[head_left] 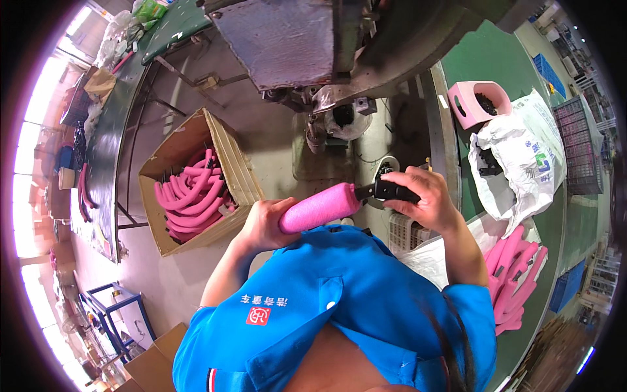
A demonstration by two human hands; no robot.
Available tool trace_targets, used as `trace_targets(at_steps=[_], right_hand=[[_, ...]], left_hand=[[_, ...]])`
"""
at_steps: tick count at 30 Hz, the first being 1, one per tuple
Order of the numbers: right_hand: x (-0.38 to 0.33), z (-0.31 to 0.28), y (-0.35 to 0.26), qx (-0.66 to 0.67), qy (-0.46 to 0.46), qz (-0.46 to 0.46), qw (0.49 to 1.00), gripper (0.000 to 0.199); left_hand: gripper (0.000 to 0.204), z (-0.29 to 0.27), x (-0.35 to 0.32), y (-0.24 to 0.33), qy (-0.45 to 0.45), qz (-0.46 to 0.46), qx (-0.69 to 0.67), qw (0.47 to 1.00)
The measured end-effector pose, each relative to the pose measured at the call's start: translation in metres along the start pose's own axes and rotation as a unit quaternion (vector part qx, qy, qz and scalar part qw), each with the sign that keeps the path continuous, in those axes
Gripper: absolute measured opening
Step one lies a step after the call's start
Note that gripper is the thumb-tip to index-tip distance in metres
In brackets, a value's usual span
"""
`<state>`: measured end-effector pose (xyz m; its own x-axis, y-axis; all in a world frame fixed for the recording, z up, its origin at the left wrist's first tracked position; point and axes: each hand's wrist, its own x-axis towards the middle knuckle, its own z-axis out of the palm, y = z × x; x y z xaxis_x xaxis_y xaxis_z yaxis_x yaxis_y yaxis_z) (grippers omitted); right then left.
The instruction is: The person repeatedly inserts black plastic components into pink foam tubes using a press machine. The person then stacks the finished pink foam handles into a cardboard box.
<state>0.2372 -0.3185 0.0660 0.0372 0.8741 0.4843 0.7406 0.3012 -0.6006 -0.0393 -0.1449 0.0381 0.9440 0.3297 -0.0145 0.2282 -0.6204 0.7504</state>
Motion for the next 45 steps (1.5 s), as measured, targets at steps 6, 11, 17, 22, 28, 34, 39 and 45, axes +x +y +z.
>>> trace_targets(at_steps=[6, 11, 17, 22, 28, 34, 39, 45], right_hand=[[0.012, 0.03, 0.009, 0.082, -0.13, -0.08, 0.985, 0.047], [0.033, 0.044, 0.016, 0.057, -0.118, -0.061, 0.99, 0.05], [0.053, 0.076, 0.054, 0.335, -0.053, 0.239, 0.91, 0.026], [0.095, 0.108, 0.075, 0.155, 0.118, 0.35, 0.916, 0.031], [0.129, 0.11, 0.084, 0.085, 0.068, 0.267, 0.957, 0.044], [0.117, 0.143, 0.116, 0.25, 0.145, 0.355, 0.889, 0.031], [0.114, 0.114, 0.149, 0.376, -0.025, 0.459, 0.805, 0.029], [0.131, 0.168, 0.207, 0.111, 0.098, 0.414, 0.898, 0.028]], left_hand=[[0.06, -0.009, -0.009, -0.019, -0.04, 0.052, -0.006, 0.998], [0.03, -0.014, -0.005, -0.041, 0.0, -0.003, 0.048, 0.999], [0.03, -0.032, 0.019, -0.073, 0.073, -0.011, 0.049, 0.996], [0.03, -0.05, 0.052, -0.085, 0.095, -0.09, 0.045, 0.99], [0.032, -0.057, 0.06, -0.112, 0.079, -0.09, -0.035, 0.992], [0.033, -0.057, 0.06, -0.117, 0.044, -0.127, -0.077, 0.988], [0.038, -0.056, 0.064, -0.112, -0.028, -0.229, -0.119, 0.966], [0.033, -0.056, 0.066, -0.124, -0.003, -0.173, -0.052, 0.984]])
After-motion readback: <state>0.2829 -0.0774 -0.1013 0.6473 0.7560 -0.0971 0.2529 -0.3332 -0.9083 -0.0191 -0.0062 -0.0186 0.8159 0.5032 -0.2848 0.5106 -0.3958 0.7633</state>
